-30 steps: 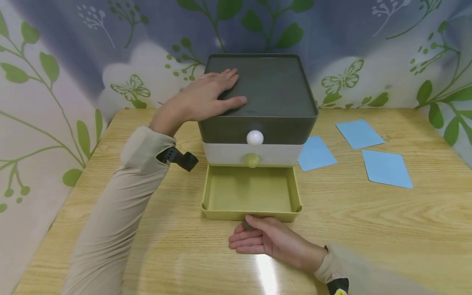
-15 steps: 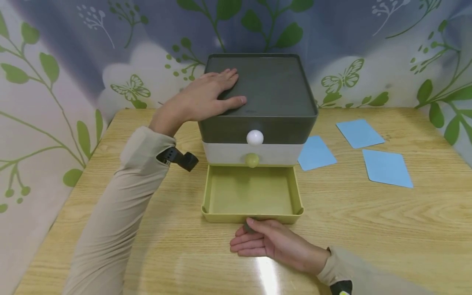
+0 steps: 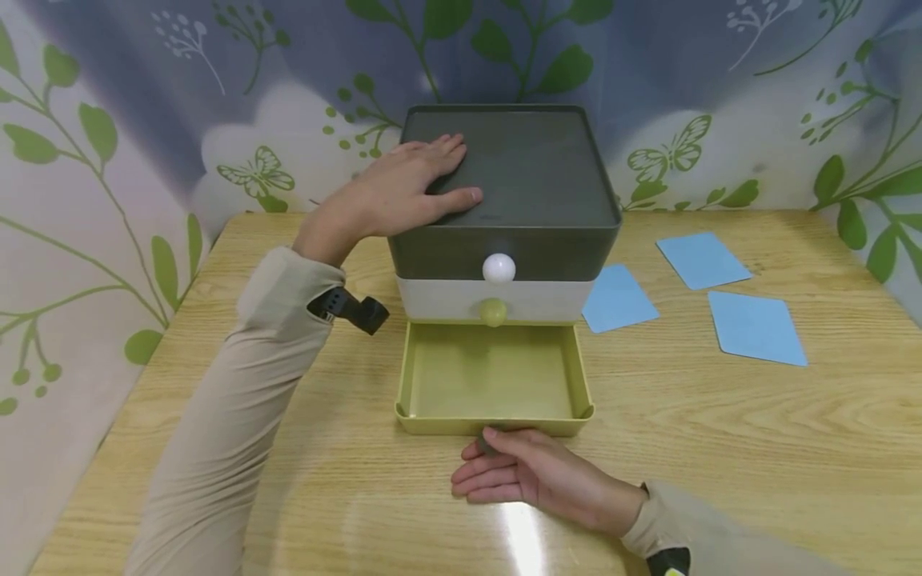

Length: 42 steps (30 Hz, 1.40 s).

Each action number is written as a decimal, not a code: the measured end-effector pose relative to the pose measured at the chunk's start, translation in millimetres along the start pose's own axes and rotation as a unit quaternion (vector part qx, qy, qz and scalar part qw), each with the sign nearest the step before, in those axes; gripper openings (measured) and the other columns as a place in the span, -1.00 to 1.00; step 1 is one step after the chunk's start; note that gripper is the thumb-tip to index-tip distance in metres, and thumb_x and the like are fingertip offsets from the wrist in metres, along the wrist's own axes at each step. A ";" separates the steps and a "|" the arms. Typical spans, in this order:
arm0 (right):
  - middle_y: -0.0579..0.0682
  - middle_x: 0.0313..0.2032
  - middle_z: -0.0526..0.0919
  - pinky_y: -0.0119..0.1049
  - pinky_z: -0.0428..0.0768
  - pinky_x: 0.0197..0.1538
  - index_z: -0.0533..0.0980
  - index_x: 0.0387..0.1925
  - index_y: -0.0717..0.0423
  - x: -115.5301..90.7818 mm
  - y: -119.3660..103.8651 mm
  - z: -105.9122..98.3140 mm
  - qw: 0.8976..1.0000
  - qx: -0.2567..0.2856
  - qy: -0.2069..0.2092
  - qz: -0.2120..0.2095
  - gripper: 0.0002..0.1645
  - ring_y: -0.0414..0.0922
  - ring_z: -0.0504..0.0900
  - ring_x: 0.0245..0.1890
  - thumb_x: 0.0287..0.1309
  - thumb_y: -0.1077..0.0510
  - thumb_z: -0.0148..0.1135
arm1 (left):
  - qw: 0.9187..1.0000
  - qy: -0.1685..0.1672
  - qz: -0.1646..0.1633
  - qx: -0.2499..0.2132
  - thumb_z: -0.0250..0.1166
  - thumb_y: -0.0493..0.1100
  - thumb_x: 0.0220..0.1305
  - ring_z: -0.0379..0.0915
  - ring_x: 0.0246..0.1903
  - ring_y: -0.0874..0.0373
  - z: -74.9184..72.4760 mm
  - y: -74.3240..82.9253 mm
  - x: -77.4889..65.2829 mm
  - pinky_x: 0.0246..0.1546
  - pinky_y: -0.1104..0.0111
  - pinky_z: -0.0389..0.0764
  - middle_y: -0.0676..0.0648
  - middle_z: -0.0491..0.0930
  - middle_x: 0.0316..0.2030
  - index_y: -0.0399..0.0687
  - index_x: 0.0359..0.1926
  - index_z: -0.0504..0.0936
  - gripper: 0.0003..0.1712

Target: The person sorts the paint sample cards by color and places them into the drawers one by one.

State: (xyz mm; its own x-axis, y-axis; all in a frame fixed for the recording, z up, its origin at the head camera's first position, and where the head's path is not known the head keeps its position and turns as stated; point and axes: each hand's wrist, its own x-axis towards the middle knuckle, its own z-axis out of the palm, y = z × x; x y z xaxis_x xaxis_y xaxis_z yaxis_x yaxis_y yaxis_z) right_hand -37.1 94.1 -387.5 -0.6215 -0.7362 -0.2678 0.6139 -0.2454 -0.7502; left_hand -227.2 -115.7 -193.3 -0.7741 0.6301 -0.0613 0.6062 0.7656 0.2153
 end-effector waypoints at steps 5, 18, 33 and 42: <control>0.21 -0.13 0.67 -0.05 0.53 0.13 0.33 0.06 0.48 0.7 1.1 -0.5 1.000 -0.008 -0.018 -0.003 -0.52 0.00 0.68 -0.07 0.45 0.07 -0.03 | 1.000 0.001 -0.001 0.000 -0.15 0.26 0.47 -0.34 0.49 0.00 0.3 0.1 0.2 0.45 0.17 -0.27 -0.17 -0.24 0.51 -0.22 0.51 -0.15 -0.12; 0.17 -0.12 0.68 -0.09 0.56 0.10 0.32 0.07 0.44 2.2 -2.8 -4.0 0.999 -0.017 -0.038 0.016 -0.49 0.01 0.68 -0.08 0.47 0.01 -0.06 | 1.000 0.003 -0.002 0.000 -0.14 0.26 0.47 -0.33 0.49 0.00 0.9 0.2 0.4 0.45 0.16 -0.26 -0.17 -0.23 0.50 -0.22 0.50 -0.14 -0.12; 0.13 -0.19 0.68 -0.12 0.62 0.01 0.32 0.04 0.33 4.9 -5.3 -7.8 0.999 -0.037 -0.029 -0.007 -0.60 -0.01 0.71 -0.16 0.48 0.03 -0.07 | 1.000 0.005 -0.002 -0.004 -0.14 0.26 0.47 -0.32 0.49 -0.02 -0.5 0.6 -0.2 0.45 0.15 -0.26 -0.17 -0.23 0.51 -0.21 0.51 -0.14 -0.12; 0.15 -0.19 0.66 -0.12 0.63 -0.01 0.31 0.02 0.38 4.2 -4.7 -7.4 0.997 -0.054 -0.044 -0.018 -0.61 0.00 0.70 -0.16 0.49 0.07 -0.09 | 1.000 0.005 -0.003 -0.003 -0.13 0.26 0.46 -0.32 0.49 -0.01 0.5 0.6 -0.3 0.45 0.16 -0.25 -0.16 -0.23 0.51 -0.21 0.51 -0.13 -0.12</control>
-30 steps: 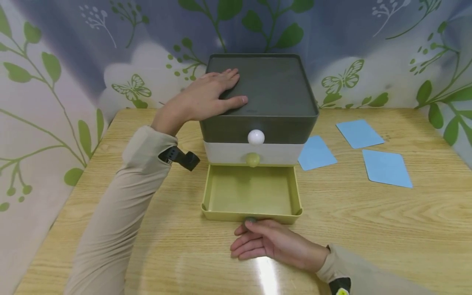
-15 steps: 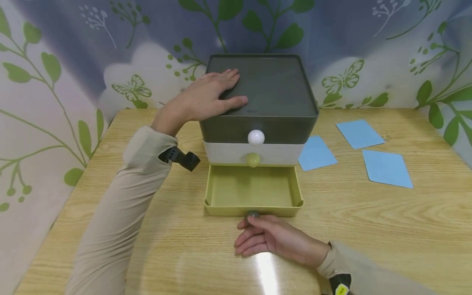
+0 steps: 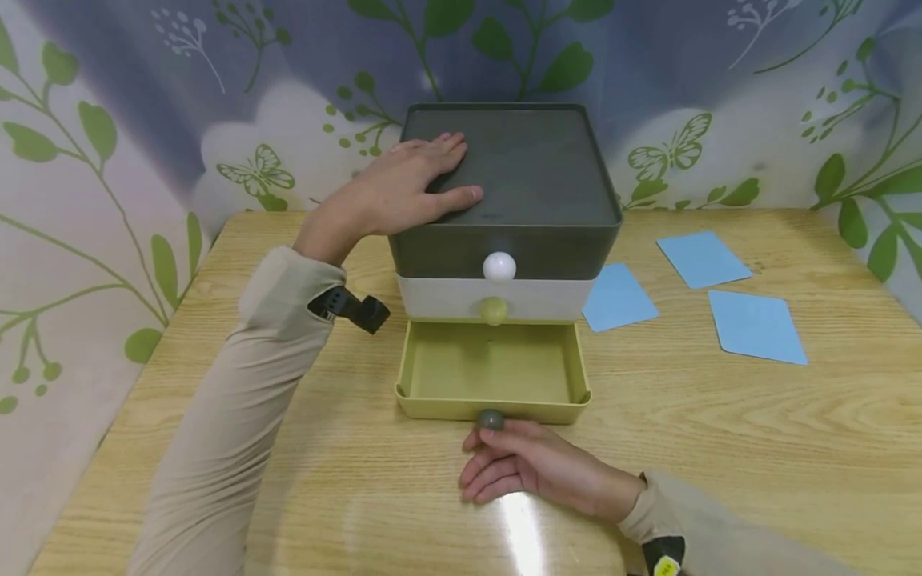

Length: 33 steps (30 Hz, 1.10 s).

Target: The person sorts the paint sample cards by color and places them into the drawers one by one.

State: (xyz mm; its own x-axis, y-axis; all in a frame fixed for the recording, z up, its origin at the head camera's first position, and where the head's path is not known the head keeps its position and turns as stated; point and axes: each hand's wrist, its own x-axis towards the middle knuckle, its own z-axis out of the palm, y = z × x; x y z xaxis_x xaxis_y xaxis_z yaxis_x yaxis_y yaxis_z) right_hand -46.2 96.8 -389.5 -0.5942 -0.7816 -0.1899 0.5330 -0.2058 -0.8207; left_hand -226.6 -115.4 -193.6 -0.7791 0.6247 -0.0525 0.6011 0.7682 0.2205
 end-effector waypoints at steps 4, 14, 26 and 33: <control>0.16 -0.18 0.66 -0.13 0.63 -0.02 0.28 0.07 0.45 -1.1 0.2 -0.6 1.000 -0.001 -0.005 -0.001 -0.61 0.00 0.70 -0.16 0.46 0.16 -0.07 | 1.000 0.000 0.000 -0.001 -0.13 0.26 0.46 -0.32 0.49 -0.01 0.1 0.1 -0.4 0.45 0.15 -0.26 -0.17 -0.23 0.51 -0.22 0.51 -0.13 -0.12; 0.18 -0.13 0.64 -0.14 0.63 -0.01 0.25 0.15 0.52 -23.2 -0.6 -8.2 0.999 -0.025 -0.027 0.002 -0.58 0.00 0.69 -0.12 0.45 0.24 -0.10 | 1.000 0.001 0.001 -0.002 -0.14 0.25 0.47 -0.33 0.49 0.00 -0.5 0.4 -0.1 0.45 0.17 -0.26 -0.16 -0.23 0.51 -0.23 0.50 -0.13 -0.13; 0.20 -0.16 0.64 -0.24 0.66 -0.15 0.40 0.01 0.59 -95.2 -49.4 -65.1 0.941 -0.331 0.063 -0.044 -0.71 -0.17 0.66 -0.20 0.37 0.40 -0.04 | 1.000 -0.001 0.004 -0.002 -0.16 0.26 0.47 -0.35 0.49 0.01 0.1 0.0 -2.2 0.45 0.17 -0.27 -0.16 -0.24 0.51 -0.21 0.51 -0.15 -0.13; 0.16 -0.15 0.68 -0.09 0.61 -0.21 0.54 0.00 0.24 -138.2 -99.5 -114.8 0.736 -0.612 0.285 0.050 -0.69 0.04 0.65 -0.13 0.31 0.14 0.19 | 1.000 -0.001 0.005 -0.003 -0.16 0.26 0.47 -0.34 0.49 0.00 0.4 1.3 -1.7 0.45 0.15 -0.26 -0.16 -0.25 0.51 -0.21 0.51 -0.16 -0.13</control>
State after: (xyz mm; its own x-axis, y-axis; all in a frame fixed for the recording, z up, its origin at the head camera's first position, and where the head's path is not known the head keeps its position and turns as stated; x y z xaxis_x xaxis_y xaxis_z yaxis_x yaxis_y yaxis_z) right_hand -86.3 293.0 -343.5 -0.9306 -0.3117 -0.1920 -0.1438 0.7936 -0.5912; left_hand -224.4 -115.5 -193.6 -0.7733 0.6320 -0.0515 0.6072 0.7615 0.2269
